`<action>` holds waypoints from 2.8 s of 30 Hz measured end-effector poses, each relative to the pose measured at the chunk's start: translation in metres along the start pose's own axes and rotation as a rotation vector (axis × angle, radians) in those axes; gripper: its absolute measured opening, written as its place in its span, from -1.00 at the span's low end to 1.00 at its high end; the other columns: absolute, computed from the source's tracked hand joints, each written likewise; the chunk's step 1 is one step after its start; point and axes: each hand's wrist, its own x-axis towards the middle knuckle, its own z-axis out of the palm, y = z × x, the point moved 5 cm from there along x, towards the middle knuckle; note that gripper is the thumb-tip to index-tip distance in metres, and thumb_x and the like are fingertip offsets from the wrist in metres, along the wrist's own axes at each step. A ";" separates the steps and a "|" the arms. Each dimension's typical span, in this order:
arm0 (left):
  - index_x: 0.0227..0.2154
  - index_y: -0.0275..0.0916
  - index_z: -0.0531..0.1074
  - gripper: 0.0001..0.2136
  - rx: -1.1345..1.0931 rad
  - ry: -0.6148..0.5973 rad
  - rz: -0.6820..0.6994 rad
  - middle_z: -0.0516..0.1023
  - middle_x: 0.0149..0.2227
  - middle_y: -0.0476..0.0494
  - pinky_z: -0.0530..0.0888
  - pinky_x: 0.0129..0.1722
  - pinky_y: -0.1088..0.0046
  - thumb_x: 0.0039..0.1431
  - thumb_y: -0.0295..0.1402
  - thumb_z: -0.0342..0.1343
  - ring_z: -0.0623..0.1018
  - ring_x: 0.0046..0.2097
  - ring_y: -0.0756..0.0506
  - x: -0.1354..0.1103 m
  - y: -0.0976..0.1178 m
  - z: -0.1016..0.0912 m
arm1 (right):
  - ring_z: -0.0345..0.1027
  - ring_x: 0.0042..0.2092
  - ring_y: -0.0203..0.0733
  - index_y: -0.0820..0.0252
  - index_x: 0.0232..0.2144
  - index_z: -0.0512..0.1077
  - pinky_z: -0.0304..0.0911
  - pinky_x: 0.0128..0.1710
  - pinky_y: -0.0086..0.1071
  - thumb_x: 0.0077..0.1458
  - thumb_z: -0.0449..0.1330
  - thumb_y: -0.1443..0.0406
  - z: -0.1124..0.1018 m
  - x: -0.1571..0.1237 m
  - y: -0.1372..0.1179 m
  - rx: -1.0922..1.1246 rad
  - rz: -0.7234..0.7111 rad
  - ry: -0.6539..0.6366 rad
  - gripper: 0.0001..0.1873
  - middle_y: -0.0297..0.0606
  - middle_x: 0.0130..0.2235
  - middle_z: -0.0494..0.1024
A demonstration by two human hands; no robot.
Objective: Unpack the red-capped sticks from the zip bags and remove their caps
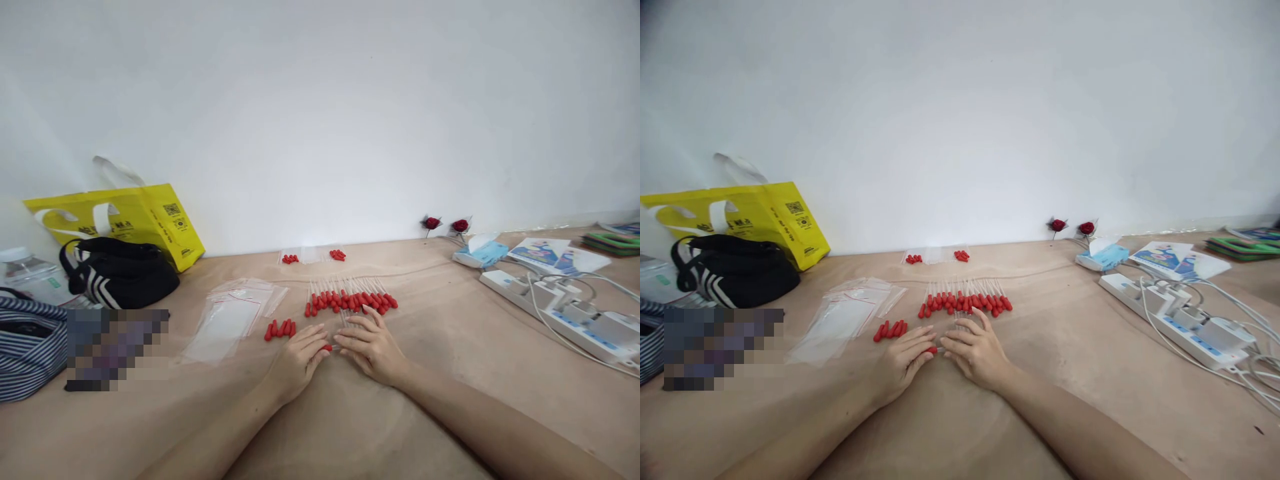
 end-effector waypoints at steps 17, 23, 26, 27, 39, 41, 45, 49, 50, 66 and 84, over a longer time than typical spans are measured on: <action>-0.32 -0.22 0.41 -0.81 0.040 -0.063 0.000 0.53 -0.20 -0.13 0.31 -0.02 0.14 0.17 -0.44 -0.11 0.42 -0.03 -0.12 -0.002 0.002 0.000 | 0.26 -0.03 -0.16 0.10 -0.30 0.40 -0.13 0.07 0.03 0.08 0.01 0.39 -0.004 -0.002 -0.005 0.056 -0.055 -0.002 -0.80 -0.33 -0.47 0.54; -0.28 -0.22 0.40 -0.80 0.032 -0.079 0.001 0.52 -0.18 -0.11 0.27 0.00 0.19 0.16 -0.48 -0.12 0.40 -0.01 -0.10 -0.004 0.001 0.001 | 0.26 -0.04 -0.16 0.12 -0.32 0.39 -0.14 0.08 0.02 0.07 0.02 0.39 -0.004 -0.003 -0.004 0.067 -0.066 0.026 -0.82 -0.35 -0.48 0.54; -0.25 -0.21 0.39 -0.80 0.038 -0.071 0.004 0.51 -0.16 -0.11 0.27 0.00 0.22 0.16 -0.48 -0.12 0.39 0.00 -0.09 -0.005 0.000 0.003 | 0.26 -0.04 -0.15 0.13 -0.32 0.39 -0.14 0.08 0.00 0.06 0.03 0.40 -0.004 -0.003 -0.005 0.094 -0.079 0.062 -0.83 -0.36 -0.48 0.54; -0.25 -0.21 0.39 -0.80 0.037 -0.062 0.006 0.51 -0.16 -0.11 0.27 -0.01 0.23 0.17 -0.48 -0.12 0.39 0.00 -0.09 -0.005 0.000 0.003 | 0.26 -0.04 -0.15 0.13 -0.32 0.39 -0.13 0.08 0.00 0.06 0.03 0.40 -0.004 -0.003 -0.005 0.100 -0.081 0.067 -0.83 -0.36 -0.48 0.54; -0.33 -0.21 0.44 -0.78 0.062 0.186 -0.407 0.38 -0.35 -0.11 0.42 -0.36 0.47 0.15 -0.33 -0.11 0.44 -0.32 -0.03 -0.015 -0.042 -0.040 | 0.26 -0.40 -0.25 0.16 -0.23 0.40 0.24 -0.36 -0.32 0.10 -0.01 0.34 -0.013 -0.021 0.036 0.122 0.242 0.117 -0.77 -0.27 -0.49 0.41; -0.28 -0.23 0.45 -0.76 0.107 0.205 -0.496 0.35 -0.37 -0.11 0.42 -0.41 0.47 0.12 -0.32 -0.11 0.43 -0.35 -0.03 -0.017 -0.055 -0.047 | 0.24 -0.42 -0.28 0.18 -0.19 0.39 0.24 -0.42 -0.39 0.11 -0.05 0.35 -0.012 -0.022 0.042 0.160 0.293 0.109 -0.73 -0.25 -0.47 0.36; -0.22 -0.32 0.42 -0.71 0.141 0.170 -0.608 0.36 -0.42 -0.10 0.42 -0.44 0.45 0.04 -0.34 -0.08 0.42 -0.45 -0.02 -0.022 -0.072 -0.051 | 0.24 -0.42 -0.26 0.22 -0.20 0.37 0.24 -0.40 -0.38 0.08 -0.10 0.38 -0.009 -0.025 0.050 0.134 0.405 0.076 -0.69 -0.24 -0.46 0.30; -0.29 -0.29 0.43 -0.75 0.177 0.116 -0.663 0.40 -0.46 -0.07 0.42 -0.42 0.44 -0.02 -0.33 -0.02 0.43 -0.45 -0.03 -0.024 -0.078 -0.049 | 0.26 -0.38 -0.23 0.22 -0.35 0.34 0.22 -0.38 -0.36 0.03 -0.09 0.42 -0.009 -0.028 0.058 0.112 0.513 0.037 -0.78 -0.21 -0.41 0.36; -0.30 -0.27 0.44 -0.76 0.179 0.102 -0.668 0.41 -0.47 -0.06 0.42 -0.42 0.45 -0.03 -0.32 0.00 0.43 -0.45 -0.03 -0.024 -0.079 -0.049 | 0.26 -0.38 -0.23 0.21 -0.41 0.31 0.21 -0.38 -0.37 0.02 -0.09 0.42 -0.009 -0.028 0.059 0.111 0.529 0.031 -0.81 -0.22 -0.42 0.36; -0.36 -0.20 0.41 -0.80 0.241 -0.215 -0.680 0.47 -0.27 -0.11 0.28 -0.18 0.32 -0.09 -0.26 0.08 0.40 -0.15 -0.18 0.020 -0.075 -0.035 | 0.27 -0.36 -0.25 0.23 -0.47 0.35 0.22 -0.35 -0.38 0.02 -0.03 0.38 -0.002 -0.025 0.047 0.200 0.504 -0.012 -0.83 -0.21 -0.40 0.34; -0.42 -0.24 0.30 -0.74 -0.048 -0.278 -0.838 0.50 -0.47 0.01 0.32 -0.48 0.53 -0.24 -0.30 0.17 0.49 -0.42 -0.04 0.035 -0.103 -0.006 | 0.31 -0.29 -0.24 0.24 -0.40 0.41 0.27 -0.28 -0.35 0.04 -0.06 0.45 0.000 -0.020 0.040 0.250 0.410 -0.020 -0.76 -0.17 -0.34 0.40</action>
